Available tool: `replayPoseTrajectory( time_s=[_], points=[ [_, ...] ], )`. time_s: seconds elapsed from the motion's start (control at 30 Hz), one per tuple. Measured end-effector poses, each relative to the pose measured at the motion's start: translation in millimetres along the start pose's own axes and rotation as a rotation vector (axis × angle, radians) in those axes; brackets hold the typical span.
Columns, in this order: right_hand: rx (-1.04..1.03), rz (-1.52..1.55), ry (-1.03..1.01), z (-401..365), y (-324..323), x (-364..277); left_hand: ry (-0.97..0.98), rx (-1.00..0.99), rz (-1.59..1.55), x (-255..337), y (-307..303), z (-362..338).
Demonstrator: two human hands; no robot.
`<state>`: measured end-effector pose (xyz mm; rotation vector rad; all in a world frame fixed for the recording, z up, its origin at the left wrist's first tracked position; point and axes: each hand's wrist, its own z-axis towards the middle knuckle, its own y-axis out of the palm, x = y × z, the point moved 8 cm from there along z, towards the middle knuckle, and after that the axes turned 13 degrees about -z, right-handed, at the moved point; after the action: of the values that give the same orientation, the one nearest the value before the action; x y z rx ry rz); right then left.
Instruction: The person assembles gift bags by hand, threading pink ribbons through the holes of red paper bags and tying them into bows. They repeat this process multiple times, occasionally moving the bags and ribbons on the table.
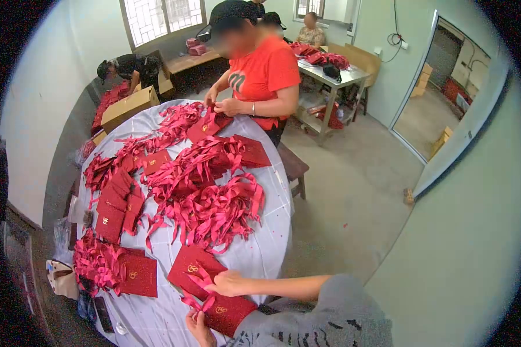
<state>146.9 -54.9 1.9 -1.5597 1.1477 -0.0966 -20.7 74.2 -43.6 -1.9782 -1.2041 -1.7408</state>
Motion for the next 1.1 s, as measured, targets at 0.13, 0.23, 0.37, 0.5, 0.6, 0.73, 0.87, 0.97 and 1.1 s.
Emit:
replayPoseTrajectory(
  time_s=[0.13, 0.23, 0.37, 0.5, 0.6, 0.73, 0.87, 0.97, 1.1],
  points=[
    [0.149, 0.368, -0.101, 12, 8, 8, -0.031, 0.029, -0.011, 0, -3, -1],
    [0.010, 0.563, -0.150, 18, 24, 9, -0.072, -0.013, -0.030, -4, -2, 3],
    [-0.077, 0.549, -0.125, 17, 29, 1, -0.247, -0.021, -0.185, 20, 32, -7],
    [0.165, 0.556, -0.235, 5, 17, -14, -0.283, 0.093, -0.172, 26, 27, -12],
    [0.084, 0.508, -0.148, -2, 5, -28, -0.228, 0.109, -0.121, 29, 21, -17],
    [0.141, 0.571, -0.245, 10, -3, -49, -0.114, 0.211, -0.202, 45, 8, -14],
    [-0.010, 0.609, -0.427, 32, -35, -100, 0.031, 0.206, -0.268, 91, 8, 0],
    [0.092, 0.454, -0.509, 66, -76, -148, 0.227, 0.215, -0.146, 148, -2, 33],
    [0.309, 0.339, -0.636, 143, -123, -198, 0.553, 0.246, -0.024, 210, -25, 102]
  ],
)
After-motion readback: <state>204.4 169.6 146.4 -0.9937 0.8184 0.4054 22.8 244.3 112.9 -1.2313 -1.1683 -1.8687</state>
